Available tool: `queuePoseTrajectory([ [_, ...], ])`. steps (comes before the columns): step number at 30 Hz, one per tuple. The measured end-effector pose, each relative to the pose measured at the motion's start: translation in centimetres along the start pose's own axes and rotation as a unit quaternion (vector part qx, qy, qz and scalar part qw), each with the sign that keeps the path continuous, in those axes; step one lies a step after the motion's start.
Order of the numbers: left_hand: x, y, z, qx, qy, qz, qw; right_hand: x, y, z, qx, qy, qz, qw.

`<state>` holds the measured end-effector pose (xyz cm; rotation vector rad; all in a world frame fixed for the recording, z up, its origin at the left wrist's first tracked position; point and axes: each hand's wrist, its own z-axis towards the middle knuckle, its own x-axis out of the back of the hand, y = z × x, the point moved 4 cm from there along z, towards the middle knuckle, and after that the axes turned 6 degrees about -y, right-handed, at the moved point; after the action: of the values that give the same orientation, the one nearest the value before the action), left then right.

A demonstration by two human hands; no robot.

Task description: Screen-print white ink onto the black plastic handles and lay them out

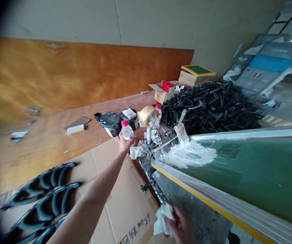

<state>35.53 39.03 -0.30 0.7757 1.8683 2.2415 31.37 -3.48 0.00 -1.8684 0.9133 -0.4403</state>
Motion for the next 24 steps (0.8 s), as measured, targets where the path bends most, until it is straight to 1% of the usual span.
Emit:
queuePoseTrajectory([
  [3, -0.1, 0.2, 0.2, 0.014, 0.011, 0.008, 1.000, 1.0, 0.1, -0.7, -0.037, -0.012, 0.007, 0.999],
  [5, 0.4, 1.1, 0.2, 0.010, 0.023, 0.009, 1.000, 1.5, -0.4, -1.1, -0.032, -0.005, 0.003, 0.999],
  [8, 2.2, 3.3, -0.8, -0.026, 0.054, -0.021, 0.998, 1.9, -1.7, -1.7, -0.006, 0.014, 0.001, 1.000],
  [10, 4.1, 5.2, -2.7, -0.067, 0.072, -0.068, 0.993, 2.0, -3.0, -2.1, 0.000, 0.025, 0.011, 1.000],
  [12, 6.3, 6.8, -5.8, -0.093, 0.066, -0.089, 0.989, 2.1, -4.6, -2.7, 0.013, 0.046, 0.019, 0.999],
  [14, 8.5, 8.0, -10.0, -0.088, 0.032, -0.053, 0.994, 2.2, -6.1, -3.2, 0.030, 0.058, 0.027, 0.998],
  [16, 10.3, 8.9, -14.8, -0.068, -0.018, 0.034, 0.997, 2.3, -7.3, -3.5, 0.042, 0.061, 0.048, 0.996],
  [18, 11.4, 9.8, -19.9, -0.064, -0.086, 0.144, 0.984, 2.7, -7.9, -3.6, 0.049, 0.066, 0.075, 0.994],
  [19, 11.5, 10.3, -22.3, -0.078, -0.122, 0.198, 0.969, 3.0, -8.1, -3.7, 0.054, 0.067, 0.088, 0.992],
  [21, 11.0, 11.6, -26.9, -0.136, -0.191, 0.282, 0.930, 3.6, -8.3, -3.7, 0.068, 0.058, 0.113, 0.990],
  [23, 9.7, 12.9, -30.7, -0.200, -0.242, 0.338, 0.887, 4.3, -8.5, -3.8, 0.086, 0.040, 0.136, 0.986],
  [24, 8.9, 13.4, -32.3, -0.219, -0.256, 0.365, 0.868, 4.8, -8.6, -3.8, 0.093, 0.030, 0.145, 0.985],
])
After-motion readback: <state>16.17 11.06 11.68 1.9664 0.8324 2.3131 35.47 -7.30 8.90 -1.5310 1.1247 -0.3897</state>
